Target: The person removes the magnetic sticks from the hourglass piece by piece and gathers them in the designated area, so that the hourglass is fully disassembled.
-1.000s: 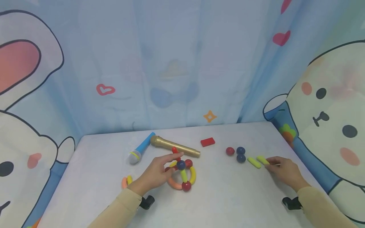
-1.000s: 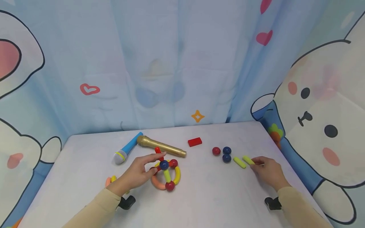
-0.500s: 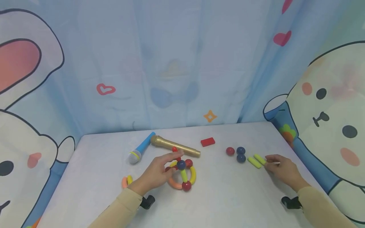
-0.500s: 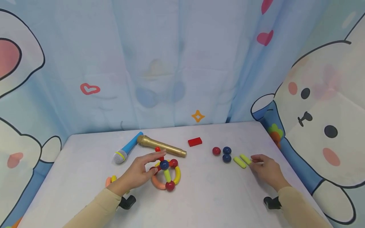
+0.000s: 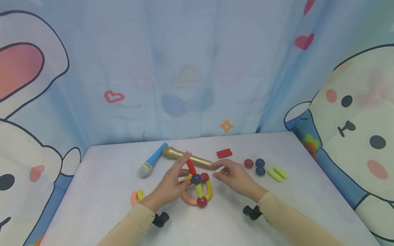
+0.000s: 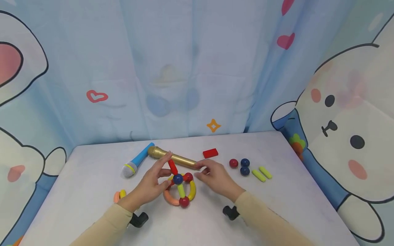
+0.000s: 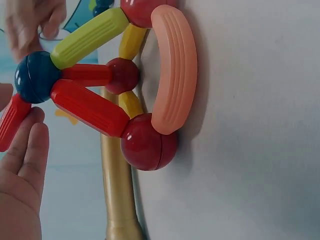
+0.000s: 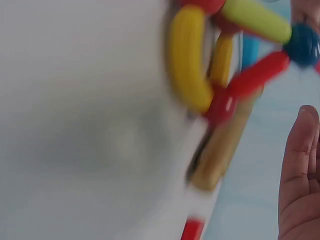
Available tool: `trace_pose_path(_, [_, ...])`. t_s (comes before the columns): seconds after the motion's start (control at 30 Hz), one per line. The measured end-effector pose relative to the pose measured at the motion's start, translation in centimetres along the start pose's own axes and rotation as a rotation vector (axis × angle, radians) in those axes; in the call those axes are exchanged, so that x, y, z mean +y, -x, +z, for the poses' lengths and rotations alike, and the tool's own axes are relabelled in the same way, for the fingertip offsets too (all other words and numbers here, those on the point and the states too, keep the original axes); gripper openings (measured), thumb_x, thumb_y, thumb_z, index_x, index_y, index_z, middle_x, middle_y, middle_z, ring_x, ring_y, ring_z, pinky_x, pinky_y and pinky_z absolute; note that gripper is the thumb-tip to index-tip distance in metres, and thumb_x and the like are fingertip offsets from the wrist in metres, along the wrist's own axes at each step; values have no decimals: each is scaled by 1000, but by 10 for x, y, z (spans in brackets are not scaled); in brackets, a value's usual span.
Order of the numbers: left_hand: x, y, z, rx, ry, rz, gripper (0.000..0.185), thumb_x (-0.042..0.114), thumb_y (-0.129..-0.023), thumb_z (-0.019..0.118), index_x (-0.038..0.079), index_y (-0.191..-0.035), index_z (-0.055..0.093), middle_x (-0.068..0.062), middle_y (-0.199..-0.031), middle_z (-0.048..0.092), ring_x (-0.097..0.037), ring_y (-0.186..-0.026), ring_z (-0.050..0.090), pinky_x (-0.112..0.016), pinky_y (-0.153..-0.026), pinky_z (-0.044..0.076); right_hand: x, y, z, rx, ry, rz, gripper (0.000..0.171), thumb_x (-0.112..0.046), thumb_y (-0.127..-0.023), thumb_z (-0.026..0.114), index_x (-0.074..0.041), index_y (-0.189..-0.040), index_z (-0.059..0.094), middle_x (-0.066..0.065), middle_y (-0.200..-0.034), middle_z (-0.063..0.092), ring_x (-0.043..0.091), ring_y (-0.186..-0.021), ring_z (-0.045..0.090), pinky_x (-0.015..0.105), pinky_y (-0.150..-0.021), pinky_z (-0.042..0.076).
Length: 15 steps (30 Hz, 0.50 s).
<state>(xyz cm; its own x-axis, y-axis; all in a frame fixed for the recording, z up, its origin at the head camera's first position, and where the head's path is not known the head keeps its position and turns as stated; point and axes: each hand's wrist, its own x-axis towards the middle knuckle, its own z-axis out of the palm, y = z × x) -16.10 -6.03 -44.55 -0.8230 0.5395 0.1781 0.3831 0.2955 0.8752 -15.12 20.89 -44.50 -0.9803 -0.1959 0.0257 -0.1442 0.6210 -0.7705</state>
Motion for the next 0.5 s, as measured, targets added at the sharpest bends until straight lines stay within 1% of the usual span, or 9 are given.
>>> trace_pose_path(0.07, [-1,-2,3,31,46,-21,93,-8,-90,64,38,-158,20,-4,-159,26,-20,-118,60,-34,-89,55,-16,-8,18,-52,-75,-11,35,-19,-90,76,-15,-123,66,-2,-114,66,15,-88,64,28,-74,57])
trace_pose_path(0.17, [-2,-4,6,79,60,-28,90,-9,-89,65,31,-158,24,-15,-152,34,-21,-111,64,-28,-87,54,-28,-16,35,-75,-140,-28,31,-21,-90,76,-16,-120,68,-4,-104,67,16,-85,64,28,-71,57])
trace_pose_path(0.2, [-2,-4,6,91,62,-25,88,-10,-88,66,29,-157,27,-16,-151,35,-21,-109,65,-27,-86,54,-30,-17,38,-74,-146,-36,29,-21,-90,76,-17,-118,69,-5,-101,67,16,-84,64,29,-70,57])
trace_pose_path(0.27, [-2,-5,6,104,58,-24,88,-10,-87,69,27,-156,30,-12,-150,37,-18,-106,66,-25,-86,54,-31,-19,41,-72,-148,-54,26,-23,-89,77,-19,-114,70,-7,-97,66,17,-84,63,30,-68,57])
trace_pose_path(0.3, [3,-5,5,107,59,-27,87,-11,-86,69,24,-156,31,-12,-149,38,-19,-105,66,-26,-85,55,-31,-19,41,-76,-147,-66,26,-24,-89,78,-20,-113,71,-8,-98,66,17,-84,62,31,-67,57])
trace_pose_path(0.4, [4,-5,5,106,57,-33,87,-7,-85,73,24,-155,33,-7,-149,38,-18,-103,66,-26,-85,55,-31,-19,41,-88,-147,-80,24,-26,-88,79,-22,-110,72,-8,-97,66,19,-84,61,33,-68,57])
trace_pose_path(0.5, [3,-3,6,91,46,-70,83,0,-86,76,19,-155,33,-8,-147,40,-19,-103,65,-27,-83,56,-31,-19,42,-90,-144,-88,22,-24,-88,79,-21,-109,72,-7,-96,64,20,-83,59,32,-67,56])
